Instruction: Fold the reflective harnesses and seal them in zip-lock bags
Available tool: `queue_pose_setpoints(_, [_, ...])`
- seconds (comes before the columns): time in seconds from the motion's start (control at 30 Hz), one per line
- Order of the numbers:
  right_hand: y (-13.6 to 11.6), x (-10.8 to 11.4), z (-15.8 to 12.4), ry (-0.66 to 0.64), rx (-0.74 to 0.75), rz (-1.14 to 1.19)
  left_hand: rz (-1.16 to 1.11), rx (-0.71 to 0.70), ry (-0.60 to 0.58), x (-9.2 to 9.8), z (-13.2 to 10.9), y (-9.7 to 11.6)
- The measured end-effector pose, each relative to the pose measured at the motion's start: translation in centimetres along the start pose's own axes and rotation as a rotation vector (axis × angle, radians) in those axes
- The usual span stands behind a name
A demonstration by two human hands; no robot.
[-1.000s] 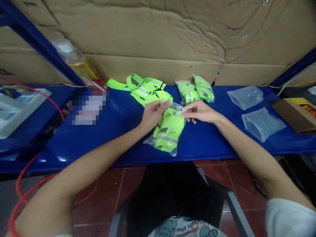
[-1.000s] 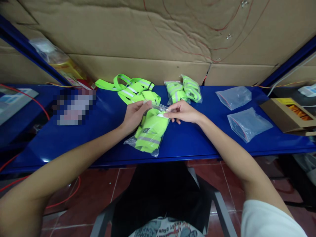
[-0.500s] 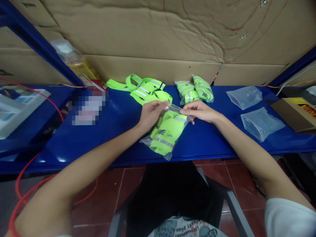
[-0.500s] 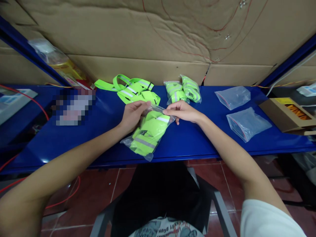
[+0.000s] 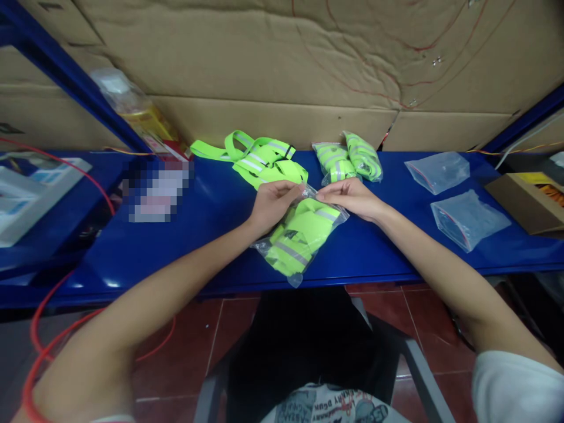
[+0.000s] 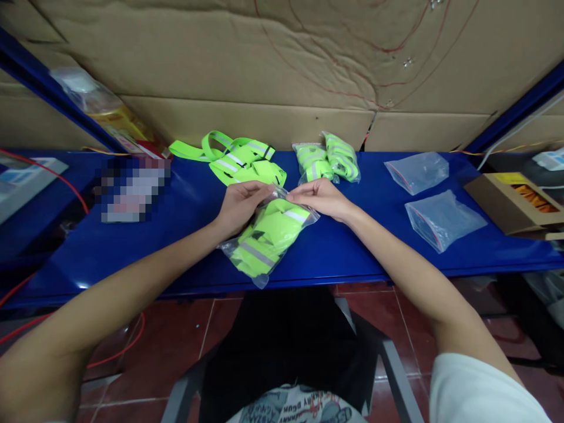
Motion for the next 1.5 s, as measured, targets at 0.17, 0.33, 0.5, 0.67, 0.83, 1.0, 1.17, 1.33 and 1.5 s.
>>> queue_pose_setpoints(0.17, [-0.2,-0.7,-0.3,-0.004,0.071,-0.042,0.022,0.03,-0.014,0.1,0.1,-0.1])
queue_pose_setpoints(0.33, [0.0,-0.6,0.0,0.016,0.071,-0.078,0.043,-0.016,-0.037,0.2,0.2,0.2])
queue_pose_setpoints(0.5, [0.1,-0.6,0.0,0.012,0.067,-0.106,0.044,-0.037,-0.06,0.3,0.1,0.1])
queue_pose_setpoints(0.67, [0.4,-0.6,0.1,0.022,0.099,-0.106,0.029,-0.051,-0.054,0.3,0.0,0.1])
queue_pose_setpoints(0.83, [0.2,-0.4,0.1,0.048,0.1,-0.104,0.047,-0.091,-0.082,0.3,0.0,0.2])
queue_pose_setpoints(1.0, [0.2,-0.3,0.1,0.048,0.085,-0.111,0.077,-0.096,-0.096,0.3,0.0,0.1])
queue_pose_setpoints(1.17, [0.4,-0.5,0.1,0.056,0.101,-0.125,0.07,-0.123,-0.127,0.2,0.0,0.6])
queue_pose_setpoints(1.33, [0.1,-0.7,-0.2,0.048,0.141,-0.145,0.092,-0.144,-0.124,0.2,0.0,1.2])
queue_pose_setpoints(1.5, [-0.4,-1.0,-0.6,0.02,0.168,-0.191,0.102,-0.131,-0.21,0.1,-0.2,1.1])
Point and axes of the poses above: each hand's wrist, its own z-axis towards the middle knuckle, its own x-axis out of the back of the hand, y = z × x, the point moved 2 cm from there along z, towards the middle knuckle, and after that the axes turned 11 degrees about -x, right-handed, at the moved point
